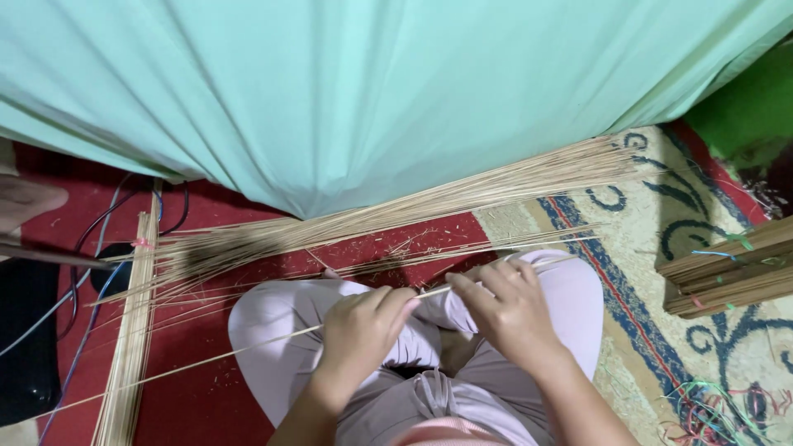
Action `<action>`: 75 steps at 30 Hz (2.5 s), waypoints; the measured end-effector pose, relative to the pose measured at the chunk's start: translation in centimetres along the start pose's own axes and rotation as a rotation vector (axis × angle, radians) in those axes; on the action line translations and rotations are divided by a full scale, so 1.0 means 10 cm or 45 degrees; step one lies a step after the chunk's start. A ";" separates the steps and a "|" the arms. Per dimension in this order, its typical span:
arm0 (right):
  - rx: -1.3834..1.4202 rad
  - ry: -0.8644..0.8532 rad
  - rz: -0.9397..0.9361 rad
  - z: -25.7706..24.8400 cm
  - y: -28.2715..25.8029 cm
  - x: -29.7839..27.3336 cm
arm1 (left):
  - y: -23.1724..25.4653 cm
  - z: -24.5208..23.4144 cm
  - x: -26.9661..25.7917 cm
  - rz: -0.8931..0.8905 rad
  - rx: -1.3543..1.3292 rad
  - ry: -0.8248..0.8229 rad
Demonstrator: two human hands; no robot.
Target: Sorting and bundling thin wooden sticks on the floor
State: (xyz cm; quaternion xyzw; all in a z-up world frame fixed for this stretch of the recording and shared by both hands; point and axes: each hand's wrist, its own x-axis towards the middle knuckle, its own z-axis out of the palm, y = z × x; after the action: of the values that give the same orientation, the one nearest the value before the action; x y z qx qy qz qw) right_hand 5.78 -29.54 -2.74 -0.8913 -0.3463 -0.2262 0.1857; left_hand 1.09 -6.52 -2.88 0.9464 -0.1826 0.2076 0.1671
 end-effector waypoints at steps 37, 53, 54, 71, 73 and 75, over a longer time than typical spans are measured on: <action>0.345 0.251 0.050 -0.22 -0.27 0.06 | 0.29 -0.53 0.21 0.073 -0.123 0.261; 0.445 0.125 0.123 -0.20 -0.21 0.09 | 0.23 -0.47 0.16 0.045 -0.161 0.201; 0.299 0.077 0.040 -0.18 -0.25 0.11 | 0.23 -0.45 0.16 0.053 -0.182 0.191; 0.075 0.045 0.198 -0.32 0.26 0.06 | 0.15 -0.50 0.13 -0.020 -0.146 0.177; -0.017 -0.122 0.054 -0.23 0.06 0.09 | 0.19 -0.50 0.15 -0.004 -0.167 0.200; 0.113 -0.055 -0.114 -0.14 -0.24 0.15 | 0.23 -0.50 0.16 0.033 -0.133 0.197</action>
State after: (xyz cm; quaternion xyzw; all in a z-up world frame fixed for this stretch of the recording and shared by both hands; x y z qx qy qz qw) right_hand 4.71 -27.81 -0.38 -0.8705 -0.3994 -0.1992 0.2073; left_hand -0.15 -7.03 2.67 0.9151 -0.1919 0.2724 0.2272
